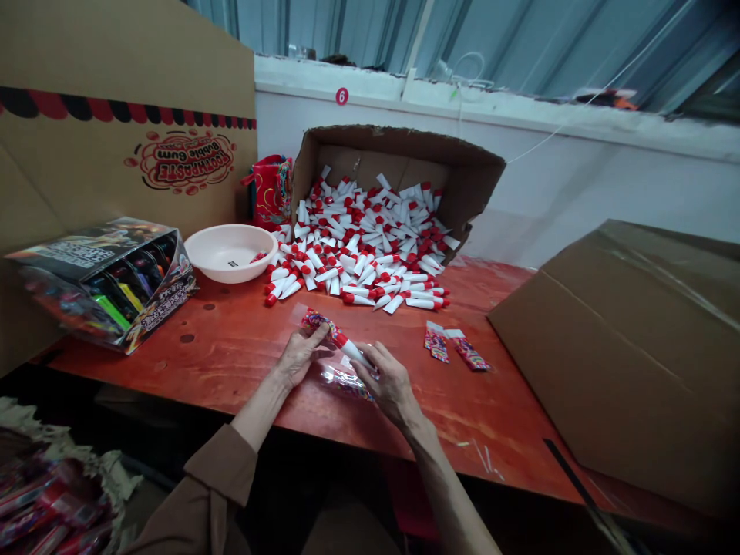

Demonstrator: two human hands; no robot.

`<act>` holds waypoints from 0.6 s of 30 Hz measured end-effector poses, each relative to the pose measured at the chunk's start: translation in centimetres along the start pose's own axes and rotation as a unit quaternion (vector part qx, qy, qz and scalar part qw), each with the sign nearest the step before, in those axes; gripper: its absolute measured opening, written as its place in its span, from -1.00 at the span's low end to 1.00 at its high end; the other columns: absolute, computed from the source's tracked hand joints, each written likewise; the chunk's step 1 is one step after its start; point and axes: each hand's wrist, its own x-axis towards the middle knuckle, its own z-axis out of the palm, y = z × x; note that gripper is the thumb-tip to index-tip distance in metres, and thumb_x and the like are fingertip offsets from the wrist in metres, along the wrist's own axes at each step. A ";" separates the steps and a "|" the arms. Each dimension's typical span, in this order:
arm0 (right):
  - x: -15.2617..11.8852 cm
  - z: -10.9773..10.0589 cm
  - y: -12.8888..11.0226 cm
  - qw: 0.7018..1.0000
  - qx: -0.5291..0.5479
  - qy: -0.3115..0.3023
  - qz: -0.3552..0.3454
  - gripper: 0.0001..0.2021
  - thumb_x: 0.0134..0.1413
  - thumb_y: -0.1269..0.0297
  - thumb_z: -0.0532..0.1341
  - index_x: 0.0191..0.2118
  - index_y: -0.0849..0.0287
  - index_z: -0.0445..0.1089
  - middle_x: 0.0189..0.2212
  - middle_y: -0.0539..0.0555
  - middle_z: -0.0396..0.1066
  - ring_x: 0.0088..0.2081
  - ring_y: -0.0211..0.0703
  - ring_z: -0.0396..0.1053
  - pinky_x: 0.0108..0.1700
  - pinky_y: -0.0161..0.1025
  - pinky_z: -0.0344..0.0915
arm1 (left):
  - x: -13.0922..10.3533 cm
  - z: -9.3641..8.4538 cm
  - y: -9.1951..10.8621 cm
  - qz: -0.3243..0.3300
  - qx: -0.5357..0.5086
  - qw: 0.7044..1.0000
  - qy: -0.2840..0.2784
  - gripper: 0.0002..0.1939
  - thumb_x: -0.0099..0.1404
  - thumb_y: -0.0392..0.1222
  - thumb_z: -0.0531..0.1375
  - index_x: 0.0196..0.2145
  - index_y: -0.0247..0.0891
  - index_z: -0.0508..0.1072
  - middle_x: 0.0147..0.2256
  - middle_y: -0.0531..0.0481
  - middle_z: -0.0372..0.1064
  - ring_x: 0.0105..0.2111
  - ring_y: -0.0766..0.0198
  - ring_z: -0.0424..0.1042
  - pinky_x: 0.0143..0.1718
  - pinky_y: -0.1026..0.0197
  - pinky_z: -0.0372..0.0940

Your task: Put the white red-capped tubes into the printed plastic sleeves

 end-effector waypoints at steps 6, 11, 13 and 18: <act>-0.2 0.8 0.3 0.999 0.026 0.020 0.001 -0.80 0.30 0.25 0.13 -0.07 0.16 0.44 -0.26 0.13 0.41 -0.26 -0.07 0.38 -0.23 -0.21 0.30 | 0.0 0.6 -0.5 -0.003 -0.031 0.999 -0.010 -0.63 -0.01 -0.07 0.48 -0.31 -0.34 0.56 -0.32 -0.07 0.48 -0.33 0.22 0.46 -0.26 0.14 0.39; -0.2 1.1 -0.1 0.996 0.069 0.044 0.039 -0.77 0.27 0.18 0.16 -0.10 0.15 0.48 -0.31 0.11 0.44 -0.30 -0.07 0.37 -0.25 -0.22 0.28 | -0.2 1.3 -1.1 -0.015 -0.041 0.999 -0.022 -0.61 0.00 -0.02 0.47 -0.32 -0.35 0.54 -0.30 -0.08 0.48 -0.31 0.23 0.45 -0.22 0.16 0.36; 0.0 1.3 -0.5 0.989 0.127 0.034 0.071 -0.75 0.26 0.14 0.16 -0.11 0.13 0.51 -0.33 0.09 0.47 -0.33 -0.10 0.37 -0.27 -0.23 0.28 | -0.5 1.7 -1.5 -0.013 -0.037 0.999 -0.027 -0.58 0.01 0.00 0.46 -0.30 -0.35 0.53 -0.30 -0.08 0.48 -0.32 0.23 0.46 -0.22 0.17 0.36; 0.0 2.3 -0.6 0.927 0.331 -0.005 0.176 -0.65 0.18 0.00 0.21 -0.07 0.12 0.49 -0.32 0.07 0.50 -0.37 -0.12 0.38 -0.35 -0.26 0.28 | -0.8 2.2 -1.1 0.005 -0.018 1.000 -0.014 -0.55 0.03 0.06 0.44 -0.29 -0.38 0.52 -0.31 -0.14 0.50 -0.33 0.22 0.46 -0.25 0.19 0.35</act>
